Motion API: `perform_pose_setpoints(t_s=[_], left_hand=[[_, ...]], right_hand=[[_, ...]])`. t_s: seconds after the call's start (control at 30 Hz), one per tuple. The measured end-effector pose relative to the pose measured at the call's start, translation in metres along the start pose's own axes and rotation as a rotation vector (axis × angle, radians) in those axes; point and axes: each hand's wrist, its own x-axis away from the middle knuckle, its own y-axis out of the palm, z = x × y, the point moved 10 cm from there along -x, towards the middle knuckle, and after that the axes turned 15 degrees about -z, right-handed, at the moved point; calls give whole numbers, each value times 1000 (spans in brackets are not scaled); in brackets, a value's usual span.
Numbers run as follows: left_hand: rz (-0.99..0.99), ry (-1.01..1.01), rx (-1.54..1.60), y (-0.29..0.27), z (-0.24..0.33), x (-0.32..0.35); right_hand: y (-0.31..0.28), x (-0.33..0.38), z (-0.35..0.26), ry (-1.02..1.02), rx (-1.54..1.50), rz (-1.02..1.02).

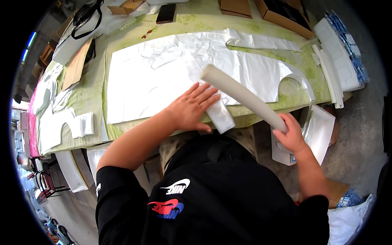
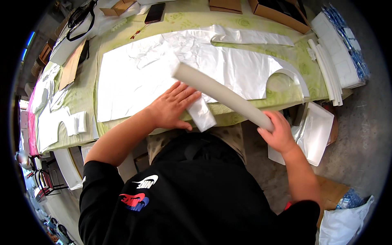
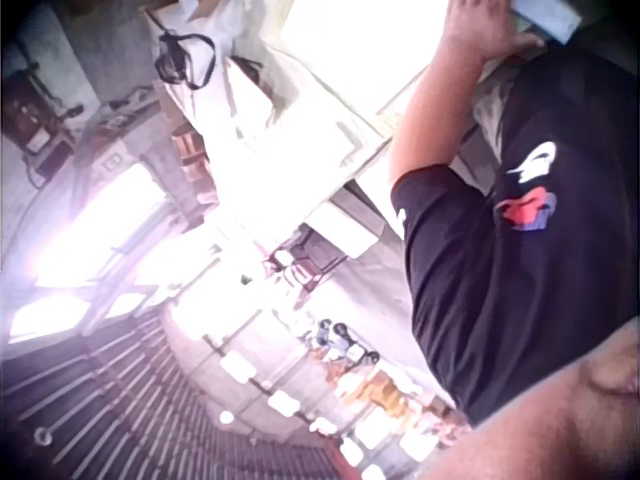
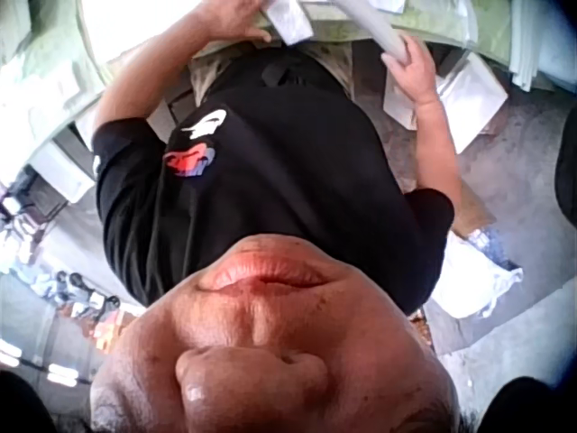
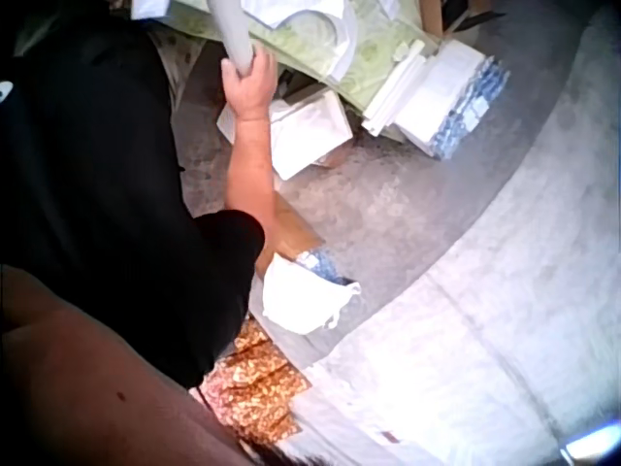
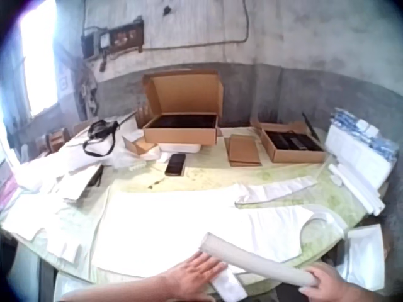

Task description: The person wraps white styrofoam pieces with clear plastic film on a workbench. They unroll the film, fold it over the items, and smooth the edges to secure the wrapping.

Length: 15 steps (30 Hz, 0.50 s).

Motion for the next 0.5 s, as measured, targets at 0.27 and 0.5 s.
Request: perform_pose_setpoints(t_s=[0.27, 0.5], left_hand=[[9, 64, 50, 5, 7, 10], [42, 79, 89, 1, 9, 10]], right_hand=[[3, -125, -28, -101, 316, -90], [-10, -177, -9, 1, 367, 51]])
